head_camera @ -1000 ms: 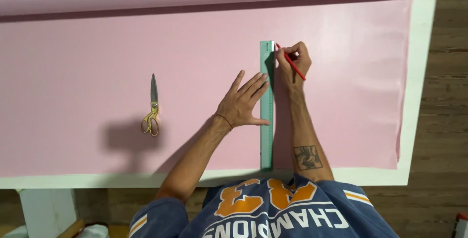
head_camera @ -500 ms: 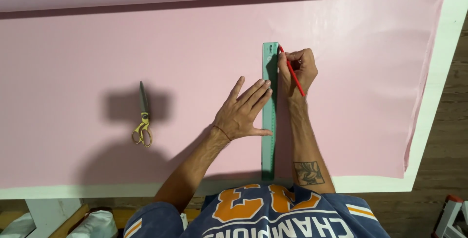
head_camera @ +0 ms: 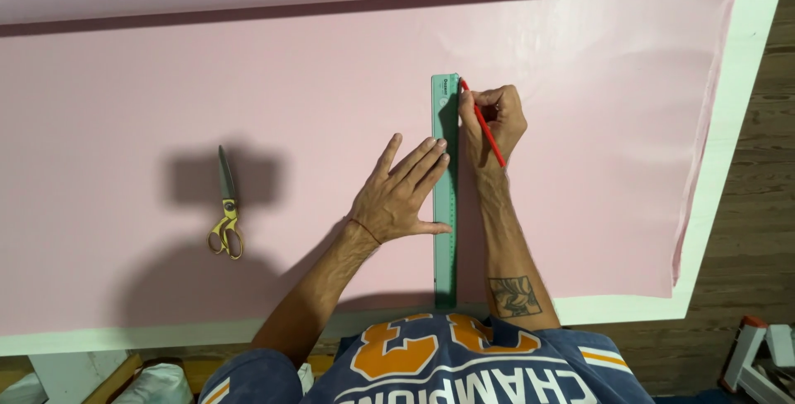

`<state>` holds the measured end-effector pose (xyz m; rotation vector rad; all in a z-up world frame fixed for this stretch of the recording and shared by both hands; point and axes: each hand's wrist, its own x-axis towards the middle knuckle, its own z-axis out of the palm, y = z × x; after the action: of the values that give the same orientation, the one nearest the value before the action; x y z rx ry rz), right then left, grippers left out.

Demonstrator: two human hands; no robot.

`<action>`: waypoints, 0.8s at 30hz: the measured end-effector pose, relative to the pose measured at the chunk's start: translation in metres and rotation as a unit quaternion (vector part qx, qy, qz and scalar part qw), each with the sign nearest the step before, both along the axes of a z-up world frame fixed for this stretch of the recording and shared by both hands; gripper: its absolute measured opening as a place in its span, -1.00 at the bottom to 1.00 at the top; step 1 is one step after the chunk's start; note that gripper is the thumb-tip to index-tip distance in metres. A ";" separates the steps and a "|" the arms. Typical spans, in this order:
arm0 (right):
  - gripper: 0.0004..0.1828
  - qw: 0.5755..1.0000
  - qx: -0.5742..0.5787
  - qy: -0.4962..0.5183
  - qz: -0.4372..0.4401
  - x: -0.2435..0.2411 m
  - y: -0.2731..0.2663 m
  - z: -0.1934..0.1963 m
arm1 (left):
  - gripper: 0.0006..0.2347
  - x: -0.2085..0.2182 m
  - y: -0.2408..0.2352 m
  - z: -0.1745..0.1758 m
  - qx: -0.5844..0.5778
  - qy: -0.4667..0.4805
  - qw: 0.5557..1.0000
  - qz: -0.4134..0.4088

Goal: Measure and mark a roll of pink synthetic leather on a cutting table.

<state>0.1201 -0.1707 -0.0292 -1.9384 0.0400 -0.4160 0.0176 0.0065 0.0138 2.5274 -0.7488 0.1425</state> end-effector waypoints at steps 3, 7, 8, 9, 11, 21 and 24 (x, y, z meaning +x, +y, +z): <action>-0.73 1.000 -0.011 -0.015 -0.006 0.000 0.001 0.004 | -0.10 0.002 0.000 0.002 -0.002 -0.004 1.000 0.003; -0.74 1.000 -0.030 -0.007 0.000 -0.001 0.000 0.000 | -0.10 0.001 -0.001 0.002 -0.004 -0.005 1.000 0.001; -0.74 1.000 -0.020 -0.003 -0.009 -0.001 -0.001 0.000 | -0.09 0.001 -0.001 0.002 -0.004 -0.004 1.000 0.001; -0.74 1.000 -0.007 -0.001 -0.018 0.001 0.000 -0.002 | -0.09 0.002 0.000 0.003 -0.001 -0.004 1.000 0.001; -0.74 1.000 -0.002 -0.001 -0.013 -0.001 0.002 0.001 | -0.09 0.002 0.000 0.003 0.002 -0.006 1.000 0.001; -0.72 0.998 0.058 0.025 -0.029 0.002 0.004 -0.001 | -0.06 0.000 -0.001 0.002 0.004 -0.003 1.000 0.005; -0.73 0.988 0.137 0.036 -0.062 0.004 -0.021 -0.031 | -0.06 -0.003 -0.002 0.004 0.012 -0.003 1.000 0.002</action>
<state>0.1236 -0.1920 -0.0599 -1.6827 0.2537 -0.4014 0.0143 0.0049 0.0181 2.5520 -0.7519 0.1449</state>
